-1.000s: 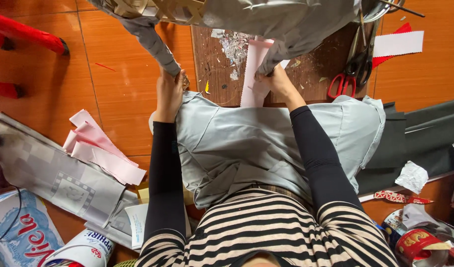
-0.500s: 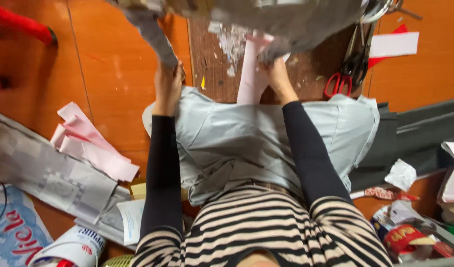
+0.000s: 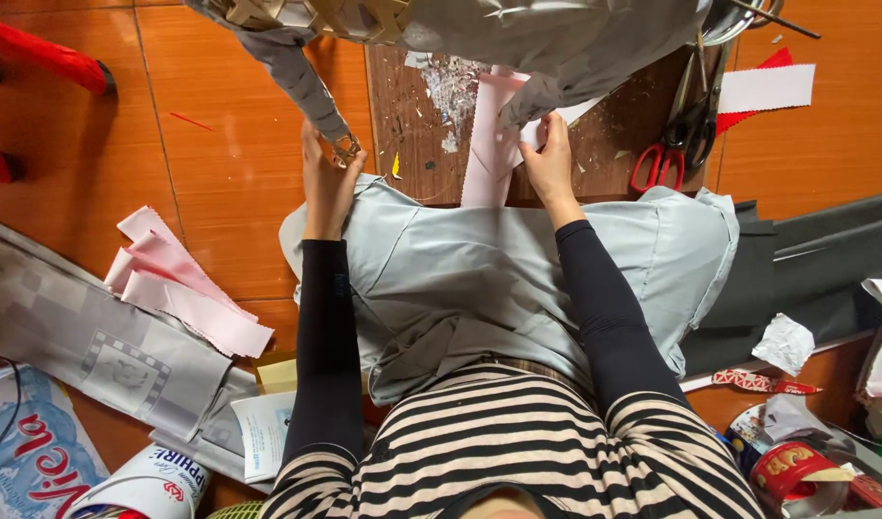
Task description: Applying glue and red paper strips to a structural frame to create a handcrafted animal sculpture.
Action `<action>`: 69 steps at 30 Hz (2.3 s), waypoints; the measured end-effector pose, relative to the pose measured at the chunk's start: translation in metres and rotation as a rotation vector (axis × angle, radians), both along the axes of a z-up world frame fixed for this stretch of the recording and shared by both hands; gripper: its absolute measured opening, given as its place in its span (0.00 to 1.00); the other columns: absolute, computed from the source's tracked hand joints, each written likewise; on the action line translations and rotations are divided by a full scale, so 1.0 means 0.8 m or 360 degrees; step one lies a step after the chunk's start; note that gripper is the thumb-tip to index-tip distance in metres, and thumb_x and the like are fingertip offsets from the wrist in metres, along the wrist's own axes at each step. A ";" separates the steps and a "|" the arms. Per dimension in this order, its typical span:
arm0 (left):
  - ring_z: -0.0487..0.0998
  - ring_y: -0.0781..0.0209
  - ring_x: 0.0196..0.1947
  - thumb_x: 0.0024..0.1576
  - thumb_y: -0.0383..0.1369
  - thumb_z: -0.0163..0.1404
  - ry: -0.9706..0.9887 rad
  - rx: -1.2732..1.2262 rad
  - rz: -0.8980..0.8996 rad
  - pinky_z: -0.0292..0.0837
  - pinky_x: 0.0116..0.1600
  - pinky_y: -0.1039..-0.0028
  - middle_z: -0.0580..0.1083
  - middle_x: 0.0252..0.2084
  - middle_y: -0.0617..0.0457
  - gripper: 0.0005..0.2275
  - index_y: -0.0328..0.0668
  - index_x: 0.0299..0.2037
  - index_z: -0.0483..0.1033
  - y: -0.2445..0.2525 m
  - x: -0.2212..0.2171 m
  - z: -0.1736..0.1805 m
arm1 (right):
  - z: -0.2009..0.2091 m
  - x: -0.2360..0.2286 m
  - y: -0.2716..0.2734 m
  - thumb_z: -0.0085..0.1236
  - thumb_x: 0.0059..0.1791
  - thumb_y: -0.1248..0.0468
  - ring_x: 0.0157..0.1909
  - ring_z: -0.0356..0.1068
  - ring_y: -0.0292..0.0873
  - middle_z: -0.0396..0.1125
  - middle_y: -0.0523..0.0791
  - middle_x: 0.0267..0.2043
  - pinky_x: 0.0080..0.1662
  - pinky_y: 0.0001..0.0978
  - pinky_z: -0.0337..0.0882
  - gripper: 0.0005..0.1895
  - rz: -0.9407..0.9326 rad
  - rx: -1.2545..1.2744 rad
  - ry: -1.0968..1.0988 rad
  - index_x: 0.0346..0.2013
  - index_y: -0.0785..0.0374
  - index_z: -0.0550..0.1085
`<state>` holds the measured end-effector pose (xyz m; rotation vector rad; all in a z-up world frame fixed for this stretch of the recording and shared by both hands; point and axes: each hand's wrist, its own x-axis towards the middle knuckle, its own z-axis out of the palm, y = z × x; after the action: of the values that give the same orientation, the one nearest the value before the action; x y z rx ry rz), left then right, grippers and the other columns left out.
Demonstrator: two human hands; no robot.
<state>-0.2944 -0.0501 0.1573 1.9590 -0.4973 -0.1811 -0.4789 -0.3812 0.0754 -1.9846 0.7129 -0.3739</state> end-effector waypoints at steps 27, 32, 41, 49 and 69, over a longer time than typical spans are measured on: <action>0.77 0.65 0.35 0.61 0.19 0.56 0.0071 0.0064 0.0044 0.72 0.39 0.74 0.75 0.37 0.51 0.10 0.37 0.49 0.73 -0.009 0.003 0.000 | -0.025 0.043 -0.005 0.63 0.50 0.71 0.50 0.71 0.52 0.70 0.51 0.48 0.51 0.44 0.75 0.09 -0.0016 -0.0650 -0.0072 0.45 0.64 0.76; 0.71 0.60 0.31 0.58 0.20 0.59 0.0052 0.0372 0.0112 0.70 0.37 0.71 0.74 0.34 0.48 0.12 0.36 0.50 0.74 -0.001 0.006 -0.028 | -0.042 0.044 0.001 0.64 0.49 0.70 0.49 0.73 0.55 0.70 0.54 0.48 0.48 0.46 0.75 0.15 -0.0044 -0.0461 -0.0063 0.50 0.67 0.72; 0.74 0.58 0.33 0.61 0.24 0.59 0.0319 0.0244 0.0127 0.71 0.40 0.69 0.73 0.35 0.48 0.13 0.37 0.53 0.70 -0.009 0.002 0.005 | -0.022 0.032 -0.007 0.57 0.44 0.76 0.56 0.69 0.60 0.71 0.52 0.54 0.56 0.50 0.71 0.22 0.0063 -0.0605 -0.0099 0.52 0.62 0.75; 0.79 0.52 0.46 0.53 0.20 0.61 0.0010 0.0127 0.0078 0.74 0.49 0.67 0.75 0.49 0.46 0.26 0.37 0.62 0.66 -0.012 0.002 0.021 | -0.064 0.056 -0.118 0.63 0.51 0.62 0.56 0.71 0.53 0.73 0.53 0.53 0.58 0.39 0.72 0.15 -0.0150 0.0008 0.0097 0.49 0.66 0.74; 0.78 0.58 0.35 0.58 0.22 0.56 0.0262 0.0173 0.0113 0.73 0.39 0.72 0.78 0.38 0.49 0.09 0.36 0.47 0.74 -0.016 0.004 0.014 | -0.110 0.136 -0.156 0.58 0.55 0.56 0.68 0.57 0.49 0.61 0.52 0.67 0.69 0.42 0.57 0.24 0.0205 -0.0501 0.0233 0.63 0.65 0.69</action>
<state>-0.2909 -0.0627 0.1687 2.0433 -0.3151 -0.3272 -0.3700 -0.5063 -0.0129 -2.3618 0.6423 -0.2780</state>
